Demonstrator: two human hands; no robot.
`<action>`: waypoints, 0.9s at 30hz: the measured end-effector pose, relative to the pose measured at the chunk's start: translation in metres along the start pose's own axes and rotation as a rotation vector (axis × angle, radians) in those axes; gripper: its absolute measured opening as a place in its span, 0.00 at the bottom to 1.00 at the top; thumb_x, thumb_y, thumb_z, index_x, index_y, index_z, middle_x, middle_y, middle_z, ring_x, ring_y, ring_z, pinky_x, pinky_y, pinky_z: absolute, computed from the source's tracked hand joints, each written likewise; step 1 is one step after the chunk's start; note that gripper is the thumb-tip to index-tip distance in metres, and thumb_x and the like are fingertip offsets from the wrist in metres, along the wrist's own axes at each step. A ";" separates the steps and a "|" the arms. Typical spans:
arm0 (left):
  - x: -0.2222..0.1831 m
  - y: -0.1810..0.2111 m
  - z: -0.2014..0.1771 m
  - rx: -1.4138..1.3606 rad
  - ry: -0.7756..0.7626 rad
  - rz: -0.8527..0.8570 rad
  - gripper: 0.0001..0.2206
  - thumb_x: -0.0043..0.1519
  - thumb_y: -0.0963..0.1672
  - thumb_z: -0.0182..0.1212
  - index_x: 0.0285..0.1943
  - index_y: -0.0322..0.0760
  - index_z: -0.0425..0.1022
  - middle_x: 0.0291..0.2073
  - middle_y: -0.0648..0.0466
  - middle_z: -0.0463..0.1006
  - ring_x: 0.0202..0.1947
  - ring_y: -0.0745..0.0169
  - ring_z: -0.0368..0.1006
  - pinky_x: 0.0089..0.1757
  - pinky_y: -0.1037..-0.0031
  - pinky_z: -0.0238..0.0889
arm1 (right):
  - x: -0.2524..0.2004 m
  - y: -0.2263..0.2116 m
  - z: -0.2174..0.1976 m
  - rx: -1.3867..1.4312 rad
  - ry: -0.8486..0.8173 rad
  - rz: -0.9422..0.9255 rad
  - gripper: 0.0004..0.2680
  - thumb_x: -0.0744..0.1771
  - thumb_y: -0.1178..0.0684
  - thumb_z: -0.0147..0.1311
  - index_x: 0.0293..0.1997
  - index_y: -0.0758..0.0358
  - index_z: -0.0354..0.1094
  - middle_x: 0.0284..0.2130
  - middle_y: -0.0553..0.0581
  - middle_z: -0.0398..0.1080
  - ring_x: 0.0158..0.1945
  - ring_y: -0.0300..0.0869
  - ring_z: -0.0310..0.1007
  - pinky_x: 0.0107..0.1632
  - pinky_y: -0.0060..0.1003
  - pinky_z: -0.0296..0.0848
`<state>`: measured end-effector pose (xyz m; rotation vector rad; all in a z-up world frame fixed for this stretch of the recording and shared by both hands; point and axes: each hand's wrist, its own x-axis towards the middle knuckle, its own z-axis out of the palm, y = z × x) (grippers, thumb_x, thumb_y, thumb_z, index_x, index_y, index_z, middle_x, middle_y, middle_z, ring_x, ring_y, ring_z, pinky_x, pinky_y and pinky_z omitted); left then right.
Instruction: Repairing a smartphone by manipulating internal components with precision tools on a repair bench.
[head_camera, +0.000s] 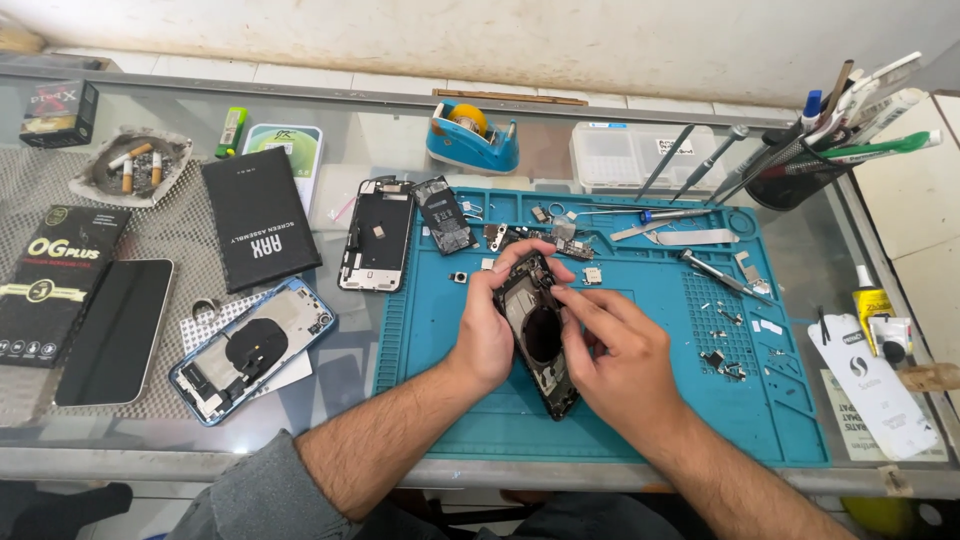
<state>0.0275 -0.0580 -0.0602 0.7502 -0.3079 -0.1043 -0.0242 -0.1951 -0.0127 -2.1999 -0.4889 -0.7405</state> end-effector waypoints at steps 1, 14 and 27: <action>0.000 0.000 0.000 0.000 0.001 -0.002 0.23 0.65 0.48 0.33 0.62 0.26 0.63 0.41 0.31 0.75 0.37 0.46 0.74 0.37 0.64 0.71 | -0.001 0.000 0.000 0.000 -0.001 0.003 0.10 0.65 0.67 0.57 0.46 0.63 0.80 0.31 0.59 0.78 0.19 0.37 0.71 0.16 0.27 0.68; -0.003 0.003 0.004 0.012 -0.036 0.020 0.23 0.65 0.47 0.33 0.62 0.26 0.63 0.42 0.31 0.74 0.37 0.46 0.74 0.38 0.63 0.72 | 0.001 -0.001 0.000 0.019 -0.016 -0.004 0.10 0.65 0.69 0.55 0.46 0.66 0.80 0.31 0.60 0.77 0.20 0.37 0.72 0.17 0.28 0.70; -0.005 0.008 0.007 0.059 -0.058 0.046 0.23 0.66 0.47 0.32 0.60 0.25 0.64 0.39 0.34 0.74 0.37 0.46 0.74 0.39 0.65 0.72 | 0.000 0.006 0.004 0.127 0.019 -0.052 0.10 0.65 0.70 0.54 0.45 0.68 0.79 0.30 0.59 0.75 0.18 0.39 0.70 0.16 0.29 0.67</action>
